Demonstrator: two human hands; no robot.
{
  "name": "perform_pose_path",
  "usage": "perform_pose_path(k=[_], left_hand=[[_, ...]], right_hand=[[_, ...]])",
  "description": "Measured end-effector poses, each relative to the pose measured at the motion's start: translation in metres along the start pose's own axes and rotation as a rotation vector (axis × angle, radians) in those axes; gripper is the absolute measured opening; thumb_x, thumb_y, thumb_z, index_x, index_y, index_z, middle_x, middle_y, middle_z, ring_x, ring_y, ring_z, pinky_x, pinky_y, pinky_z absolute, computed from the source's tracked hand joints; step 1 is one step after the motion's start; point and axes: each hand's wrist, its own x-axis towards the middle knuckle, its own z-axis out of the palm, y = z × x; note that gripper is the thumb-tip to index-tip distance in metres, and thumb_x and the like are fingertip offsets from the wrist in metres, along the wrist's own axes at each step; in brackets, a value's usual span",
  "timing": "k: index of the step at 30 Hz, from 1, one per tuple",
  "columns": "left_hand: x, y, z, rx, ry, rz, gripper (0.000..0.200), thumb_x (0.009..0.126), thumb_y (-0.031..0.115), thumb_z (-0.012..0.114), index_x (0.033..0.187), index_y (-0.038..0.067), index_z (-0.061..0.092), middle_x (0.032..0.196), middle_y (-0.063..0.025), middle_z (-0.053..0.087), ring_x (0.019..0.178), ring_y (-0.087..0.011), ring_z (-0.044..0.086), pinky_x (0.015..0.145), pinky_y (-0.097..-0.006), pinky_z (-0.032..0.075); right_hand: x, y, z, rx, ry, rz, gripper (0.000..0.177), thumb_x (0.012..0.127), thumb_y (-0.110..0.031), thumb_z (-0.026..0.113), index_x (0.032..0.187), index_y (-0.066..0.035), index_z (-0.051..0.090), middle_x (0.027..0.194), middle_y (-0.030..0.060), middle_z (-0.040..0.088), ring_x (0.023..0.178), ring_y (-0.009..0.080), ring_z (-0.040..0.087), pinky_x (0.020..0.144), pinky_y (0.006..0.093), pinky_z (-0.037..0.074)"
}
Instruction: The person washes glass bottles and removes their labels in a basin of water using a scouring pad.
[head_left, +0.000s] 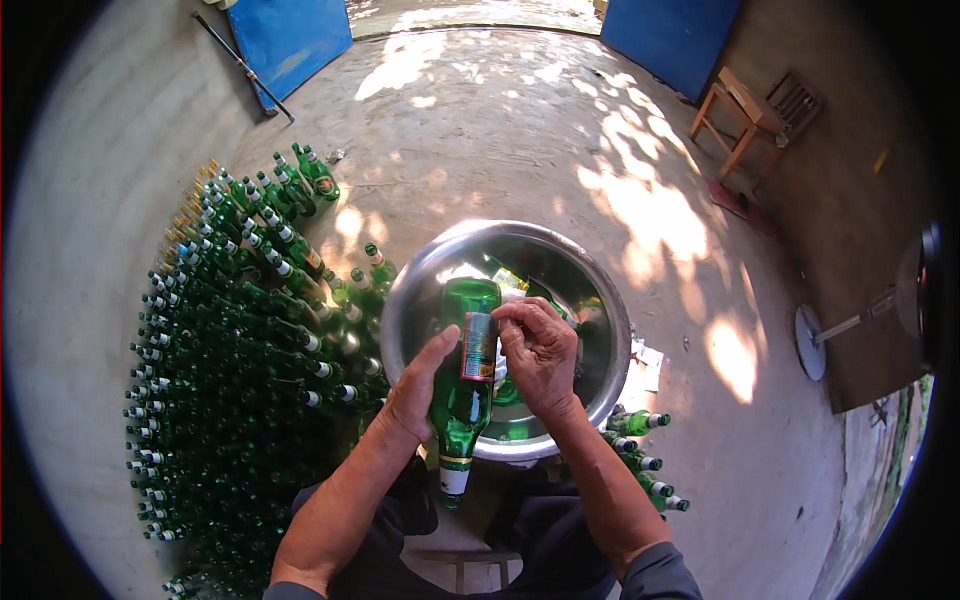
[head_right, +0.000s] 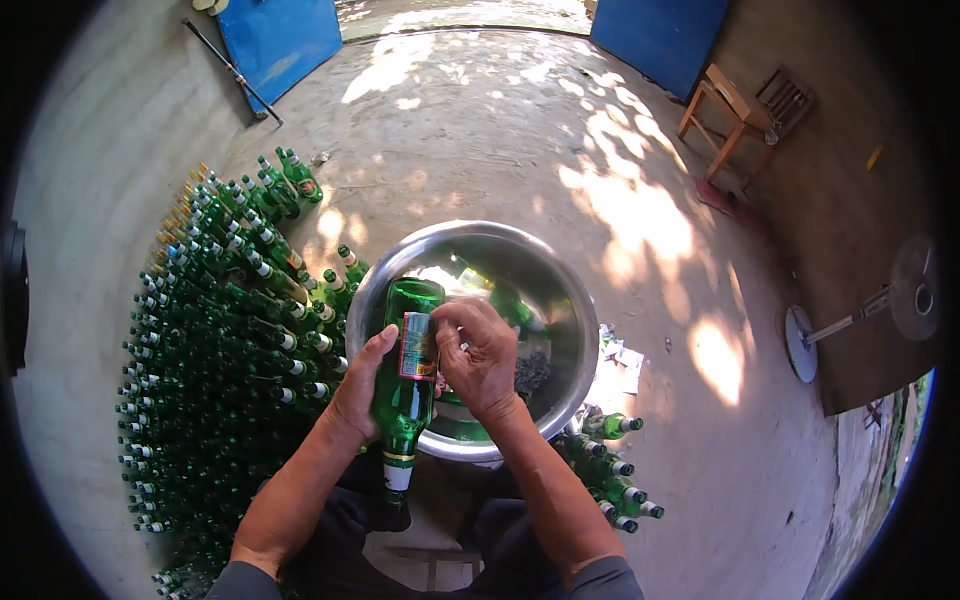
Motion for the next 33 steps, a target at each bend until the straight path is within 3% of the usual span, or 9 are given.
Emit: perform_pose_path(k=[3, 6, 9, 11, 14, 17, 29, 33], left_hand=[[0.0, 0.001, -0.004, 0.039, -0.027, -0.004, 0.052, 0.101, 0.052, 0.056, 0.126, 0.007, 0.062, 0.098, -0.0124, 0.073, 0.082, -0.0248, 0.073, 0.073, -0.0376, 0.062], [0.001, -0.002, -0.006, 0.027, -0.002, -0.013, 0.052, 0.1, 0.053, 0.056, 0.125, 0.007, 0.062, 0.096, -0.0126, 0.073, 0.08, -0.0252, 0.073, 0.071, -0.0377, 0.062], [0.0, -0.002, -0.008, 0.041, -0.013, -0.035, 0.052, 0.1, 0.053, 0.056, 0.125, 0.007, 0.062, 0.096, -0.0126, 0.073, 0.079, -0.0254, 0.073, 0.068, -0.0375, 0.062], [-0.001, -0.004, -0.007, 0.043, -0.011, -0.028, 0.053, 0.101, 0.054, 0.055, 0.125, 0.007, 0.061, 0.096, -0.0137, 0.073, 0.079, -0.026, 0.074, 0.068, -0.0378, 0.063], [-0.003, 0.001, -0.003, 0.02, -0.053, -0.053, 0.055, 0.101, 0.054, 0.054, 0.126, 0.006, 0.06, 0.096, -0.0159, 0.073, 0.078, -0.0273, 0.074, 0.068, -0.0388, 0.063], [-0.002, 0.001, -0.004, 0.003, -0.077, -0.071, 0.056, 0.101, 0.056, 0.052, 0.126, 0.006, 0.059, 0.095, -0.0177, 0.072, 0.077, -0.0289, 0.074, 0.067, -0.0404, 0.064], [-0.004, 0.002, -0.006, -0.016, -0.062, -0.077, 0.061, 0.1, 0.058, 0.05, 0.129, 0.005, 0.057, 0.095, -0.0195, 0.072, 0.077, -0.0309, 0.074, 0.067, -0.0433, 0.064], [-0.005, 0.004, -0.002, -0.073, -0.083, -0.116, 0.062, 0.101, 0.059, 0.048, 0.128, 0.004, 0.058, 0.095, -0.02, 0.071, 0.078, -0.0316, 0.074, 0.067, -0.0444, 0.063]], right_hand=[[0.002, -0.004, 0.0, -0.049, -0.022, -0.066, 0.009, 0.091, 0.006, 0.062, 0.095, 0.003, 0.07, 0.094, 0.0061, 0.062, 0.079, 0.0091, 0.06, 0.069, 0.0229, 0.05], [0.001, 0.001, -0.002, -0.076, -0.036, -0.107, 0.014, 0.088, 0.005, 0.063, 0.098, -0.001, 0.069, 0.093, 0.0099, 0.066, 0.079, 0.0167, 0.066, 0.067, 0.03, 0.056], [0.001, 0.002, -0.005, -0.058, -0.06, -0.073, 0.013, 0.087, 0.005, 0.063, 0.097, -0.001, 0.068, 0.092, 0.0099, 0.065, 0.078, 0.0166, 0.065, 0.068, 0.0296, 0.055], [0.001, 0.005, -0.007, 0.04, -0.086, -0.048, 0.01, 0.09, 0.005, 0.06, 0.093, 0.003, 0.069, 0.091, 0.005, 0.06, 0.075, 0.0084, 0.057, 0.065, 0.0228, 0.047], [0.002, 0.001, -0.002, 0.129, 0.016, -0.001, 0.012, 0.09, 0.005, 0.059, 0.095, 0.003, 0.07, 0.091, 0.0044, 0.06, 0.073, 0.0076, 0.055, 0.064, 0.0226, 0.047], [0.002, 0.006, -0.004, 0.033, 0.012, -0.095, 0.013, 0.09, 0.004, 0.059, 0.094, 0.003, 0.071, 0.092, 0.0043, 0.061, 0.072, 0.0073, 0.056, 0.064, 0.0225, 0.047], [-0.003, -0.003, -0.003, 0.053, -0.018, 0.014, 0.013, 0.088, 0.004, 0.061, 0.091, 0.002, 0.073, 0.089, 0.0037, 0.063, 0.071, 0.0071, 0.058, 0.063, 0.0222, 0.047], [-0.003, 0.003, 0.0, 0.041, 0.04, -0.066, 0.013, 0.089, 0.005, 0.06, 0.092, 0.003, 0.073, 0.093, 0.0047, 0.062, 0.071, 0.0074, 0.059, 0.062, 0.0228, 0.049]])
